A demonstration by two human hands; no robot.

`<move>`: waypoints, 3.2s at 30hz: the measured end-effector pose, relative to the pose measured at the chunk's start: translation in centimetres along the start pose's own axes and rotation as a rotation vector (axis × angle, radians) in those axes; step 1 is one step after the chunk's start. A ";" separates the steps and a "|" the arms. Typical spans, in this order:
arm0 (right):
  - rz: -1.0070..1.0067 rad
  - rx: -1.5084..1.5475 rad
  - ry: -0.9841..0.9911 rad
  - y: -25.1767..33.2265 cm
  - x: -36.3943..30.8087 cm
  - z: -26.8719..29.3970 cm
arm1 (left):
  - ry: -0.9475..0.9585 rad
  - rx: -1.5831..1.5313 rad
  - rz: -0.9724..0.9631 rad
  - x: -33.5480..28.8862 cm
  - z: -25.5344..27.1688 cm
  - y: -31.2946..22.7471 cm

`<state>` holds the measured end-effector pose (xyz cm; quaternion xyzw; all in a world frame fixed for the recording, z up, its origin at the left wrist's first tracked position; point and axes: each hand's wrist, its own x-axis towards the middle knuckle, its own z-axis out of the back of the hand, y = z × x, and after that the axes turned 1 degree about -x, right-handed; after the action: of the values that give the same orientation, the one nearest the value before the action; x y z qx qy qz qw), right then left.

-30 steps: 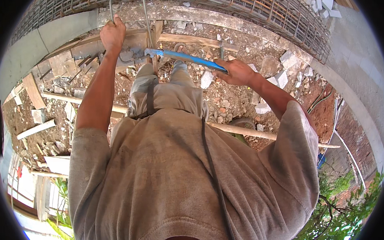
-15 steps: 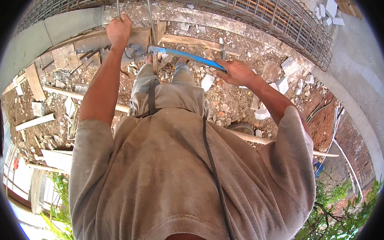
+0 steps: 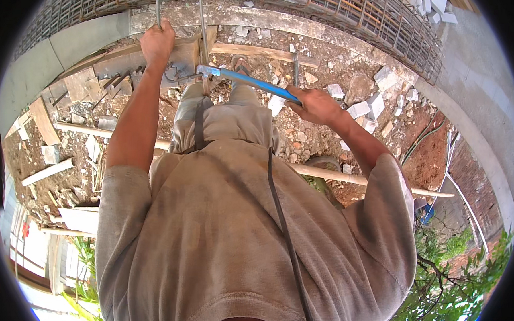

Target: The person uses a blue-handled rebar bending tool to bend a metal rebar hook on a construction site. They repeatedly reposition the tool and apply force to shape the metal piece.

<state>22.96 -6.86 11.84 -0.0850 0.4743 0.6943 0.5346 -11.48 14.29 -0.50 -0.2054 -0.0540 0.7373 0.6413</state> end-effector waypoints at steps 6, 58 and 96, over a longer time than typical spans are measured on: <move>-0.001 0.061 0.061 -4.6 1.8 -2.2 | 0.064 0.039 0.028 0.3 -0.4 0.4; 0.248 1.042 -0.343 22.3 4.7 -9.9 | 0.369 -1.710 0.327 -18.6 13.3 8.5; 0.090 0.956 -0.512 30.4 6.4 -16.1 | 0.287 -0.436 -0.720 -28.6 16.9 17.1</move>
<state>-11.02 -14.01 16.47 0.3597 0.5950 0.4220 0.5818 -30.93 -13.23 15.69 -0.4044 -0.1868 0.4021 0.7999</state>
